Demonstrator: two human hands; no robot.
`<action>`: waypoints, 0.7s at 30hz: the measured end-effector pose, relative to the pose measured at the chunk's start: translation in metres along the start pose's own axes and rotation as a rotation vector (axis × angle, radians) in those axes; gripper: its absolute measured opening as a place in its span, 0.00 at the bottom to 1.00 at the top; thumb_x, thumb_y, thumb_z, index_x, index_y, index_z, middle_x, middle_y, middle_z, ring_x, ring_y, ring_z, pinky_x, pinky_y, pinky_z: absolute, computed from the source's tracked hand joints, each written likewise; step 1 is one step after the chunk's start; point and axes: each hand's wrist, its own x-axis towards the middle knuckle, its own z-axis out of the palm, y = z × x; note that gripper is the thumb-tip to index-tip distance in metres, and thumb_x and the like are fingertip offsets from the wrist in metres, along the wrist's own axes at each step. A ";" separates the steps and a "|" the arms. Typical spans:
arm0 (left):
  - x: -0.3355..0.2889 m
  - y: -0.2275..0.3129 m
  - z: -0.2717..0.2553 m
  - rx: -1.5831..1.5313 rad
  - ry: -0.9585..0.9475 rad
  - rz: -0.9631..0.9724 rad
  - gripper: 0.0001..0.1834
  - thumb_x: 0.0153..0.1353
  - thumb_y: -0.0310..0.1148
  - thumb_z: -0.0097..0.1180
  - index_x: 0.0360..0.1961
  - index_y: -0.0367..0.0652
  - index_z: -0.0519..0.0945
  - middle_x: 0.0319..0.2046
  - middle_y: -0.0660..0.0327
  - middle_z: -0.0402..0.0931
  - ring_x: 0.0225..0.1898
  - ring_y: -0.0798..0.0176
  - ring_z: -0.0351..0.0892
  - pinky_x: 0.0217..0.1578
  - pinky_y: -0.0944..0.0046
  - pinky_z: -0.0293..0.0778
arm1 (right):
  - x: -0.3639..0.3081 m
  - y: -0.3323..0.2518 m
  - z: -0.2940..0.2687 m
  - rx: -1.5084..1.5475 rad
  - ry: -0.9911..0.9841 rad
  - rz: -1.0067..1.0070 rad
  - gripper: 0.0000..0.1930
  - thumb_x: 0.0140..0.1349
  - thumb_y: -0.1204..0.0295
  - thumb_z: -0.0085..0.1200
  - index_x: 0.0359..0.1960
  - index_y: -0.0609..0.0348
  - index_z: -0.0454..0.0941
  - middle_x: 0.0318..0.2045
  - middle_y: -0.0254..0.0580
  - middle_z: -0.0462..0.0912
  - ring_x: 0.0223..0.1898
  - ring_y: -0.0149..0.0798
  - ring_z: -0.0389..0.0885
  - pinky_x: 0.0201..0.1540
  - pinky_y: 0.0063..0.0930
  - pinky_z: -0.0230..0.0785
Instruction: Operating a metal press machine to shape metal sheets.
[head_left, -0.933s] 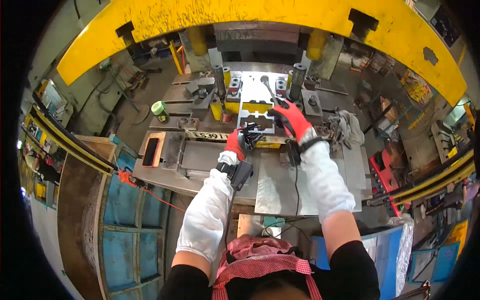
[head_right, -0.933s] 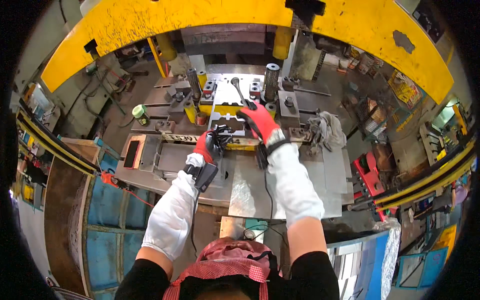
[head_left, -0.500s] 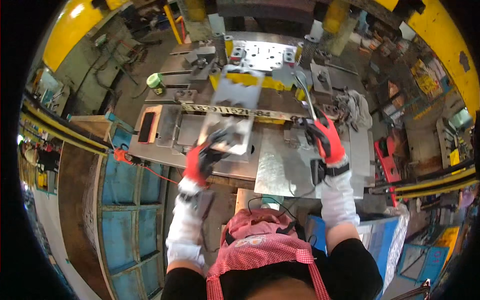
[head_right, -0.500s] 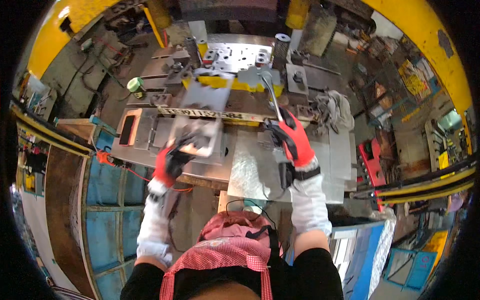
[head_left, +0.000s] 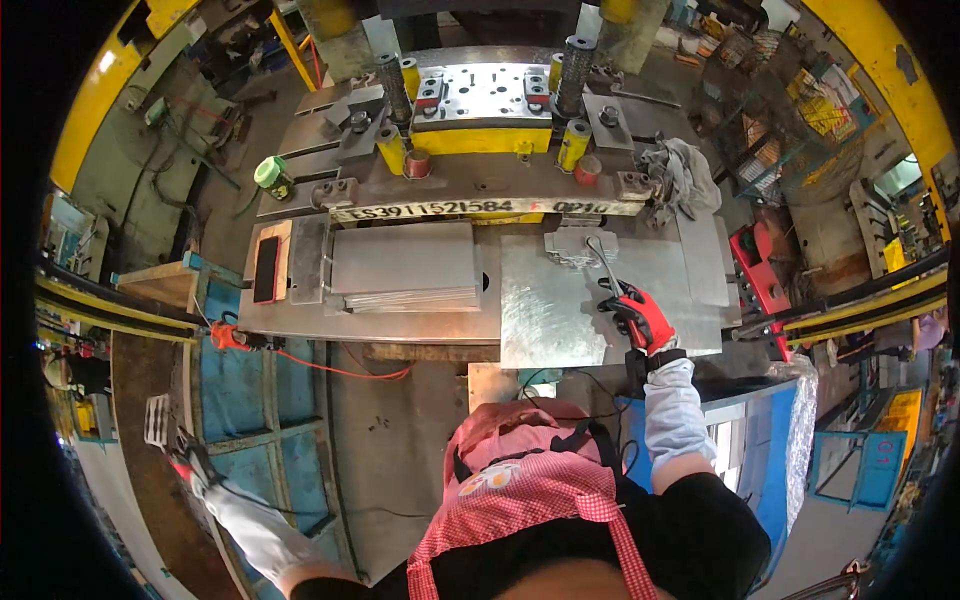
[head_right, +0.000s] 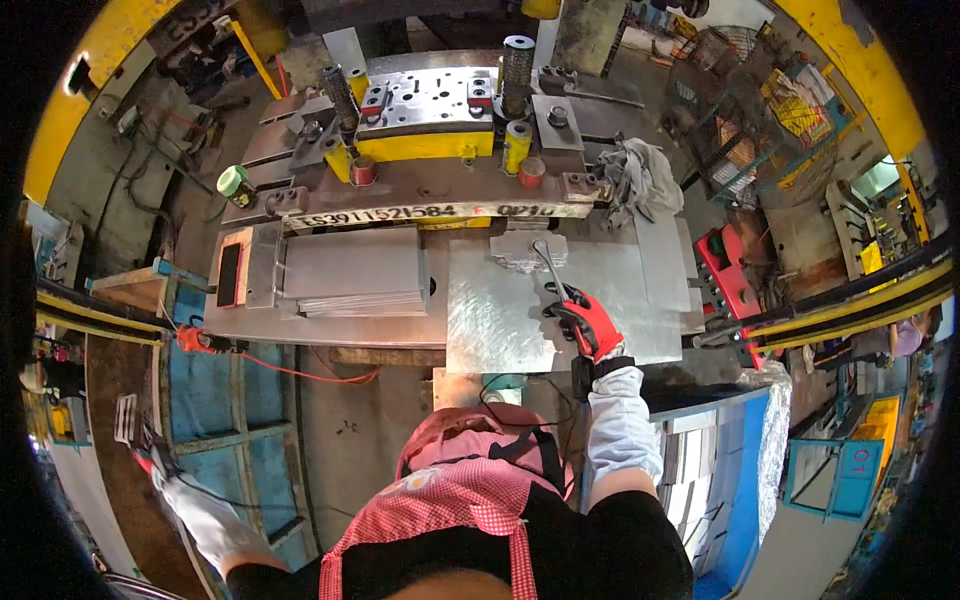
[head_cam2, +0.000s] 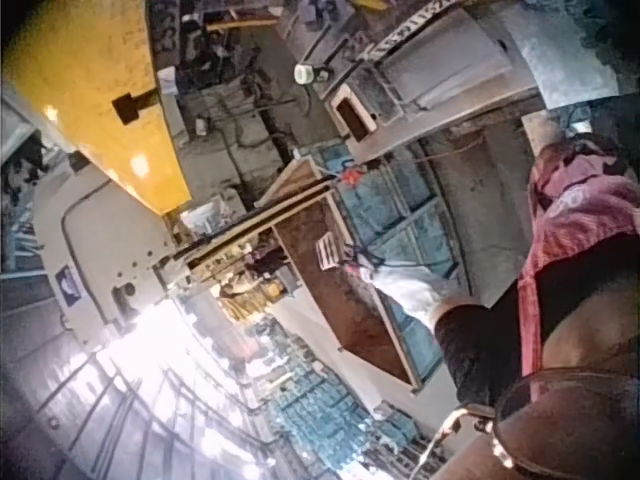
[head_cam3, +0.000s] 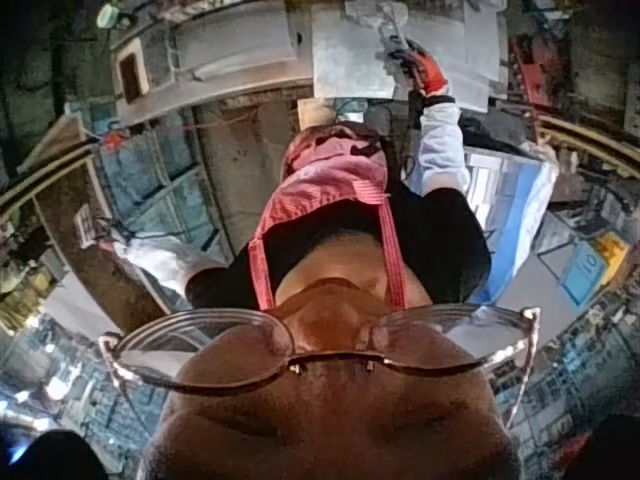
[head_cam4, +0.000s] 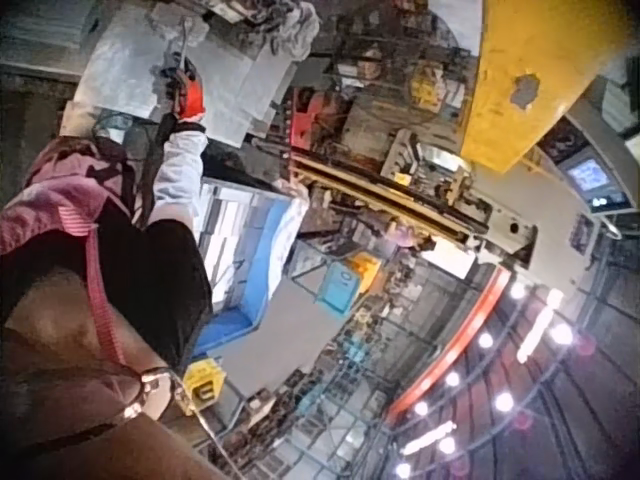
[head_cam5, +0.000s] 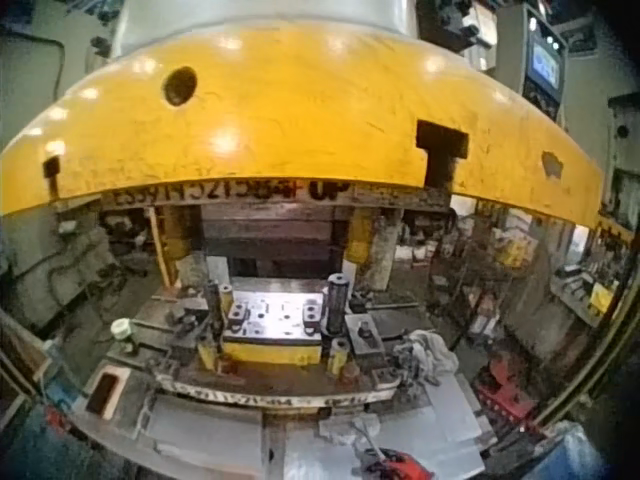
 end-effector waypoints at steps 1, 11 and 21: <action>0.014 0.004 0.000 0.043 0.049 0.051 0.26 0.62 0.46 0.47 0.54 0.38 0.70 0.53 0.58 0.70 0.51 0.61 0.69 0.52 0.58 0.63 | 0.001 -0.002 0.002 -0.008 -0.010 -0.002 0.18 0.57 0.69 0.52 0.50 0.57 0.72 0.22 0.30 0.76 0.16 0.21 0.65 0.18 0.17 0.57; -0.337 0.131 0.197 -0.089 -0.992 -0.096 0.21 0.59 0.39 0.55 0.50 0.39 0.75 0.40 0.62 0.76 0.39 0.66 0.72 0.44 0.65 0.68 | -0.027 -0.019 0.018 0.295 0.090 -0.079 0.23 0.59 0.71 0.50 0.57 0.58 0.65 0.31 0.38 0.81 0.16 0.24 0.69 0.17 0.18 0.61; -0.539 0.069 0.377 -0.107 -1.662 0.025 0.24 0.61 0.48 0.49 0.55 0.49 0.69 0.32 0.60 0.73 0.29 0.64 0.69 0.31 0.61 0.68 | 0.031 0.007 0.008 0.526 0.285 -0.257 0.21 0.61 0.69 0.49 0.56 0.55 0.64 0.40 0.42 0.78 0.28 0.31 0.78 0.29 0.23 0.71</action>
